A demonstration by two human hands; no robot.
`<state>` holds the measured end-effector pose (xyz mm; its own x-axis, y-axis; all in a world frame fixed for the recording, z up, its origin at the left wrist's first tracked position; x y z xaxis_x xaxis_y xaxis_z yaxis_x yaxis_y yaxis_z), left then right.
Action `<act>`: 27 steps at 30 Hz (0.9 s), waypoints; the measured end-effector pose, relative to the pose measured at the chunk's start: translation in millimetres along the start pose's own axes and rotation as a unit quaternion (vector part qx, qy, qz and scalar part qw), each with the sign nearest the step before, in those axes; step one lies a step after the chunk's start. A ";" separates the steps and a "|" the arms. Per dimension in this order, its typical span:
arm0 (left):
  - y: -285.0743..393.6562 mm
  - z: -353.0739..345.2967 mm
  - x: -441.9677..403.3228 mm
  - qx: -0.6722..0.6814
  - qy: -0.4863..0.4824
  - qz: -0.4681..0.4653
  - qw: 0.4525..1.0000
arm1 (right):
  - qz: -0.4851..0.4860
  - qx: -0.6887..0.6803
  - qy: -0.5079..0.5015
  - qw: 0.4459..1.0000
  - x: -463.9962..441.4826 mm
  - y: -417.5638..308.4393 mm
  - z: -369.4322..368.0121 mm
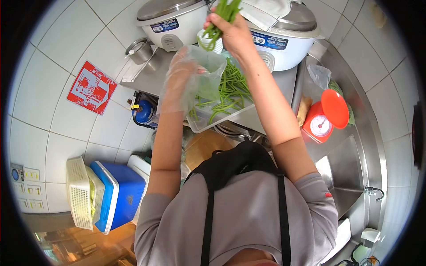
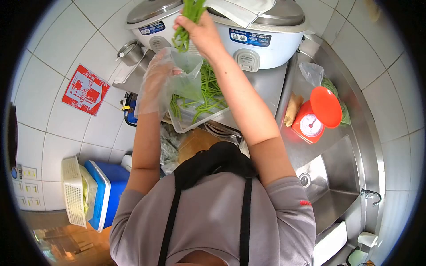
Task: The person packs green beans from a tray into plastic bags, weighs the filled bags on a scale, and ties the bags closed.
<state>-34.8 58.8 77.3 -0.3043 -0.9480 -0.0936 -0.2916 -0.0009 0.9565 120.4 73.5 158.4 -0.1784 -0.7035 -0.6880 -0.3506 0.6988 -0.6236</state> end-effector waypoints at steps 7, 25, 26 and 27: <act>-6.3 2.4 -21.8 -0.052 -0.057 -0.006 0.997 | -0.078 0.191 -0.062 0.977 29.7 63.3 -9.5; -18.5 -0.1 -2.1 -0.199 -0.012 0.031 0.979 | -0.257 0.613 -0.576 0.476 100.1 170.0 -18.1; -20.9 -1.0 -3.4 -0.198 -0.019 0.029 0.980 | -0.258 0.624 -0.573 0.465 104.5 175.1 -16.1; -24.1 -0.5 -4.9 -0.195 -0.028 0.028 0.980 | -0.258 0.630 -0.571 0.460 103.9 173.1 -17.0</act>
Point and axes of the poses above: each hand's wrist, its own x-axis away from the middle knuckle, its own z-axis out of the back of the hand, y = z × x, the point moved 7 cm from there along -x, towards the middle knuckle, and after that the axes turned 7 degrees about z, right-handed, at the moved point
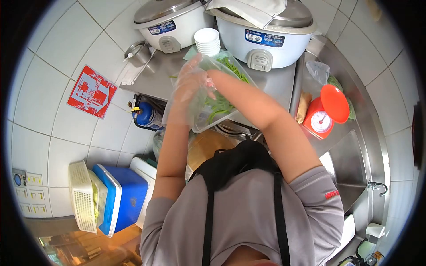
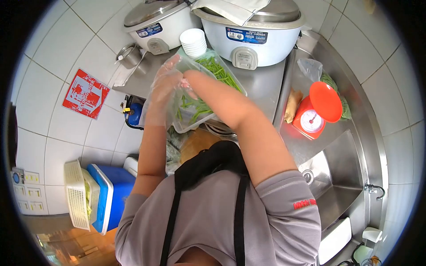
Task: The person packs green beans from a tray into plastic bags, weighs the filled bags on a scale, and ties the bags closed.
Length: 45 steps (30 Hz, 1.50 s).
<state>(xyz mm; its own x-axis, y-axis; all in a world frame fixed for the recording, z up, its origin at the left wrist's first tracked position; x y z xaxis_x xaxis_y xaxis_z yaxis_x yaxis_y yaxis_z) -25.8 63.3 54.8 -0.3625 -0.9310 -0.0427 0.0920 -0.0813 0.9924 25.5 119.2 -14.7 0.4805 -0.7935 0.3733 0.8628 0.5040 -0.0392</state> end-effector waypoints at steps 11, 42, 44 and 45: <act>-10.3 38.0 1.6 0.108 0.107 0.001 0.988 | 0.113 -0.107 0.121 0.980 91.7 13.3 56.3; 10.5 80.9 34.7 -0.425 0.241 0.036 0.871 | -0.252 -0.073 0.178 0.948 53.6 114.3 -103.3; -15.4 91.9 22.1 -0.444 0.179 -0.014 0.878 | -0.152 -0.051 0.097 0.982 37.5 125.4 -109.4; -23.0 93.4 15.1 -0.451 0.148 -0.039 0.879 | -0.155 -0.077 0.113 0.978 37.3 137.5 -105.7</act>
Point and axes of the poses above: each hand's wrist, its own x-axis away from the middle knuckle, its own z-axis out of the back of the hand, y = z × x, the point moved 7 cm from there along -x, towards the middle knuckle, and after that the axes turned 7 degrees about z, right-handed, at the moved point
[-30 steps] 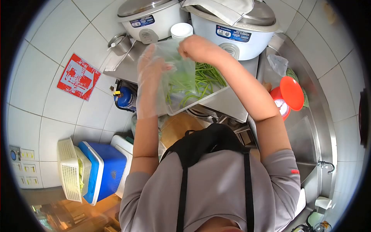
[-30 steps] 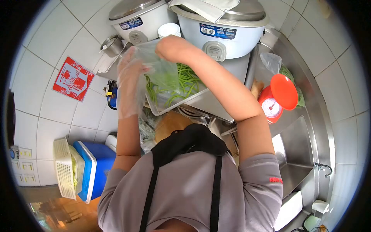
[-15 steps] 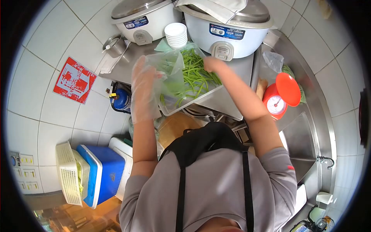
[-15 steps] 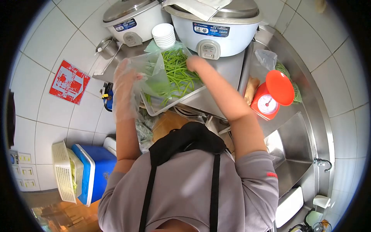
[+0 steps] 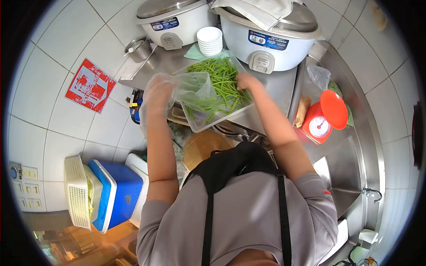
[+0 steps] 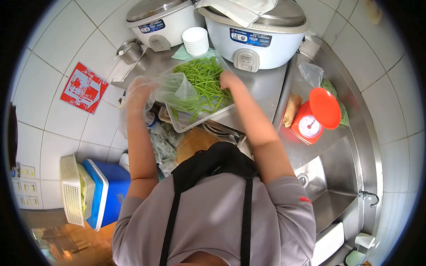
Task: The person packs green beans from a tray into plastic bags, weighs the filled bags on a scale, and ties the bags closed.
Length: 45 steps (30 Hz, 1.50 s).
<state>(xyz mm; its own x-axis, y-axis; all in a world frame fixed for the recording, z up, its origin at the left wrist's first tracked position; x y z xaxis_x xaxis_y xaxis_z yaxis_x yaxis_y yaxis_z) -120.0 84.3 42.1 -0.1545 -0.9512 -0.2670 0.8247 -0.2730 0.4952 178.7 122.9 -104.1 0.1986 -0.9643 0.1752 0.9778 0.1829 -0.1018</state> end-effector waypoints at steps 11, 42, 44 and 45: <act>47.0 -1.1 6.8 0.439 -0.031 0.203 0.875 | -0.145 -0.219 -0.091 0.961 2.3 47.6 1.8; 98.4 -90.7 -18.6 0.321 -0.084 -0.041 0.943 | 0.165 -0.030 0.334 0.928 86.5 -76.8 164.2; 95.6 -93.7 -19.2 0.315 -0.081 -0.019 0.946 | 0.175 -0.178 0.353 0.902 87.5 -69.3 160.1; 95.5 -94.4 -18.8 0.312 -0.079 -0.008 0.947 | 0.179 -0.250 0.361 0.881 88.4 -65.2 158.7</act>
Point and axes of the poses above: each hand's wrist, its own x-axis away from the middle knuckle, its own z-axis out of the back of the hand, y = z × x, the point moved 7 cm from there along -x, towards the middle knuckle, and after that the axes turned 7 degrees about z, right-handed, at the moved point
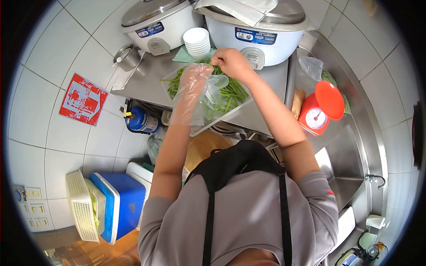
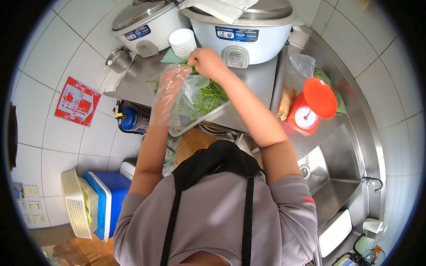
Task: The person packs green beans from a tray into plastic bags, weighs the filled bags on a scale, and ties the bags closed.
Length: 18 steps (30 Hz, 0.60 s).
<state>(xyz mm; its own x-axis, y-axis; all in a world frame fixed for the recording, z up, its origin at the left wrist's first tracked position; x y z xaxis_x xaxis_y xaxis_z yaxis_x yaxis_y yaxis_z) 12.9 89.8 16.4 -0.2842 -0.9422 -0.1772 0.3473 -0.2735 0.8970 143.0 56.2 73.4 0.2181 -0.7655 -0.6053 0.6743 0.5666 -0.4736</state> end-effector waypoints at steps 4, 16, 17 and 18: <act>11.8 1.9 12.4 0.023 0.037 0.000 0.999 | -0.211 -0.464 0.117 0.852 13.2 45.6 -11.6; 12.5 12.5 16.5 -0.089 0.037 0.031 0.995 | -0.082 -0.299 -0.012 0.951 20.5 23.5 -34.0; 18.8 16.5 21.4 -0.047 0.030 0.044 0.997 | -0.062 -0.311 -0.024 0.948 15.0 22.2 -34.6; 20.6 19.7 23.4 -0.005 0.025 0.057 0.998 | -0.044 -0.331 -0.037 0.942 11.4 20.6 -35.3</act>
<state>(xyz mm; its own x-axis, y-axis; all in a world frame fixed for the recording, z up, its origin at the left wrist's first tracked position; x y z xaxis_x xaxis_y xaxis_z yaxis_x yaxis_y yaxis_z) -4.2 65.9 38.7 -0.1973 -0.9758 -0.0945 0.3834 -0.1655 0.9086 134.5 69.9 34.3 0.2475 -0.8242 -0.5094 0.1096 0.5462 -0.8305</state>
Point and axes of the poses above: each hand's wrist, its own x-axis away from the middle knuckle, its own z-axis out of the back of the hand, y = z × x, the point moved 7 cm from there along -x, towards the middle knuckle, and after that the axes turned 7 degrees about z, right-handed, at the moved point
